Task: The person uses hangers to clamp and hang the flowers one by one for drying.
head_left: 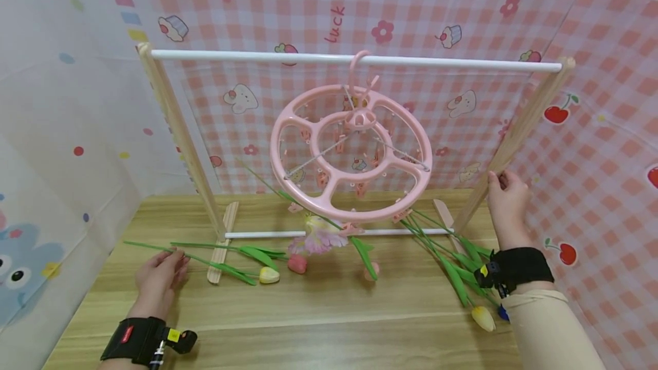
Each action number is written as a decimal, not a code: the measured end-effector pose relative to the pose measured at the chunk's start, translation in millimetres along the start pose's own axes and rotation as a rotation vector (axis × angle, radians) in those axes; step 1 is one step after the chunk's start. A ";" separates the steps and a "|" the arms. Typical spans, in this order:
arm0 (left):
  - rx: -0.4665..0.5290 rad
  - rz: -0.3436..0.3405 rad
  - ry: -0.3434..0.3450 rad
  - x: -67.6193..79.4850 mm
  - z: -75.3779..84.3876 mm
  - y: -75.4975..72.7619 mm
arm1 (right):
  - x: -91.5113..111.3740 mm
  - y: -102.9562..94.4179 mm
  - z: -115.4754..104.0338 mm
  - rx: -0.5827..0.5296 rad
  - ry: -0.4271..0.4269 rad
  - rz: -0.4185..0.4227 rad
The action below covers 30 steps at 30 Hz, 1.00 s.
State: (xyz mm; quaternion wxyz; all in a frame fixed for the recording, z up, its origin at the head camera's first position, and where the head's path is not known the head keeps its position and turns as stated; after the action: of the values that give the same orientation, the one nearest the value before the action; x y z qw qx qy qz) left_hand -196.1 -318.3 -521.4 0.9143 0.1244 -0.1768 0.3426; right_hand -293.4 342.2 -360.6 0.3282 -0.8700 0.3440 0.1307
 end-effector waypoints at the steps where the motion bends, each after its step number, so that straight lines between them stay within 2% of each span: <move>1: 0.005 -0.015 0.016 -3.0 -1.6 -1.3 | 0.2 -0.1 -0.1 0.000 -0.003 0.003; 5: 0.069 -0.067 0.047 -16.4 -8.5 -5.2 | 0.3 -0.5 0.1 -0.003 -0.012 0.006; 8: 0.104 -0.062 0.069 -29.8 -16.4 -7.6 | 0.2 -0.4 0.8 -0.006 -0.011 0.002; 11: 0.143 -0.046 0.137 -41.5 -24.7 -7.7 | 0.0 -0.1 1.5 -0.012 -0.009 0.002; 13: 0.154 -0.043 0.206 -39.6 -23.9 -5.3 | 0.0 0.2 1.6 -0.014 -0.005 0.005; 15: 0.165 -0.038 0.264 -26.7 -16.5 -0.6 | -0.3 0.8 1.5 -0.016 -0.002 0.008; 18: 0.180 -0.044 0.353 8.9 4.0 9.5 | -0.9 1.2 1.8 -0.014 0.005 0.008; 20: 0.191 -0.049 0.387 34.6 19.3 16.7 | -1.2 1.3 1.6 -0.010 0.002 0.008; 22: 0.228 -0.057 0.412 53.0 30.5 22.7 | -1.0 1.1 1.2 -0.007 -0.003 0.010; 24: 0.241 -0.039 0.417 64.6 38.2 27.3 | -0.6 0.5 0.7 -0.007 -0.010 0.014; 26: 0.261 -0.033 0.439 69.9 42.0 29.9 | -0.1 0.2 0.5 -0.009 -0.015 0.017; 29: 0.269 -0.028 0.482 72.3 43.3 31.7 | 0.0 0.0 1.0 -0.012 -0.019 0.015; 30: 0.293 -0.046 0.500 72.7 43.1 31.7 | 0.0 0.2 1.4 -0.011 -0.020 0.015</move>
State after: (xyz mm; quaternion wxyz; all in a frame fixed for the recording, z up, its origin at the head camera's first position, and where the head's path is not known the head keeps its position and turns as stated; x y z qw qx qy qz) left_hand -176.5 -267.7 -449.2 0.9092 0.1709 0.1084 0.3638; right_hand -293.6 343.0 -361.7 0.3258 -0.8679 0.3463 0.1440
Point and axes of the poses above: each hand's wrist, its own x-axis away from the middle knuckle, its own y-axis out of the palm, z = x × y, the point moved 3 cm from there along -x, towards the middle knuckle, and after that the axes turned 4 degrees about z, right-handed, at the moved point
